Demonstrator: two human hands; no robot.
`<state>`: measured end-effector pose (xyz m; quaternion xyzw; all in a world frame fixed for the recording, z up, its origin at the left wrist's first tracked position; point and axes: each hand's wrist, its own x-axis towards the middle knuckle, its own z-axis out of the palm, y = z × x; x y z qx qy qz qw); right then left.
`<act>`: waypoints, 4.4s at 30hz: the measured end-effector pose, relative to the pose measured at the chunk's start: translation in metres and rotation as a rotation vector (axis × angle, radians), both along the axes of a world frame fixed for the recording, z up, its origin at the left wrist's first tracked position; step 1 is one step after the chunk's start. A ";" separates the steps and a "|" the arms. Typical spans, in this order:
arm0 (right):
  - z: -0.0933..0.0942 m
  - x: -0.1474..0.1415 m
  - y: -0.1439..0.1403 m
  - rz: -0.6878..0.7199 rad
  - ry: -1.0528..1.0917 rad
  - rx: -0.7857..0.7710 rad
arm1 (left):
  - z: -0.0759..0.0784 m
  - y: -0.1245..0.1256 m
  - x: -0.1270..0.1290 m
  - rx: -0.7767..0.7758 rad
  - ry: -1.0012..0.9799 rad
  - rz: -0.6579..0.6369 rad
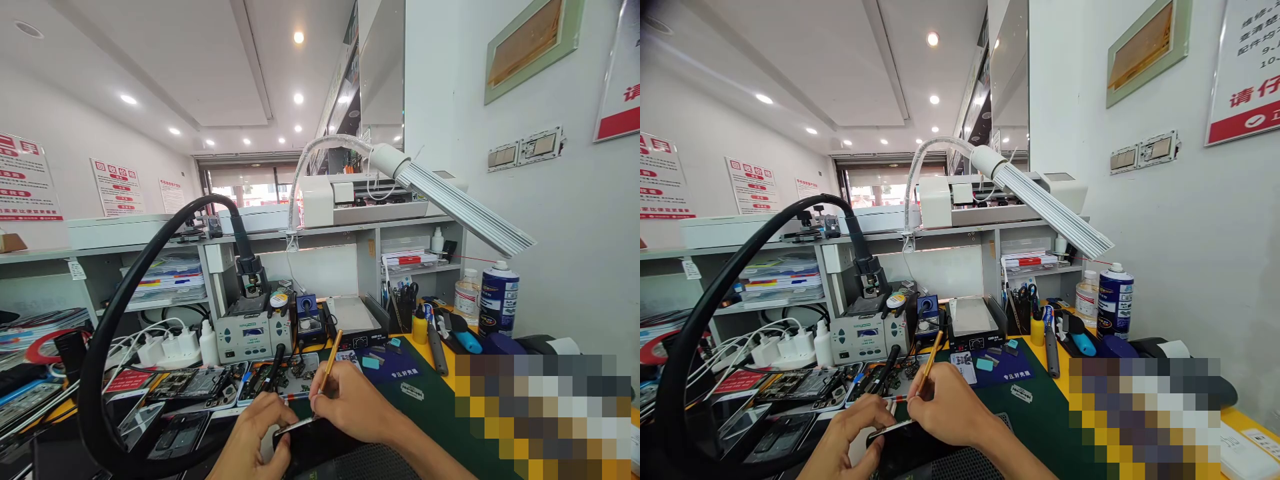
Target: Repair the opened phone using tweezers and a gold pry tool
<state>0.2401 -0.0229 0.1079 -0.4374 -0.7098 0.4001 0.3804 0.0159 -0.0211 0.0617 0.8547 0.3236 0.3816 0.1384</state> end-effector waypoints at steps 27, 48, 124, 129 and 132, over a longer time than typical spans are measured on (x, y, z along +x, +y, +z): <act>-0.005 -0.004 -0.005 0.159 0.117 -0.130 | -0.009 0.005 0.002 -0.005 0.029 -0.070; -0.001 -0.007 -0.016 0.202 0.024 -0.224 | -0.010 -0.002 0.012 0.059 -0.008 -0.103; -0.003 0.005 0.002 0.196 0.118 -0.243 | -0.005 -0.001 0.010 0.303 0.002 -0.143; -0.002 0.004 0.002 0.192 0.133 -0.238 | -0.018 0.012 0.010 0.420 -0.028 -0.167; 0.000 0.003 0.002 0.201 0.139 -0.236 | -0.018 0.012 0.009 0.455 -0.007 -0.161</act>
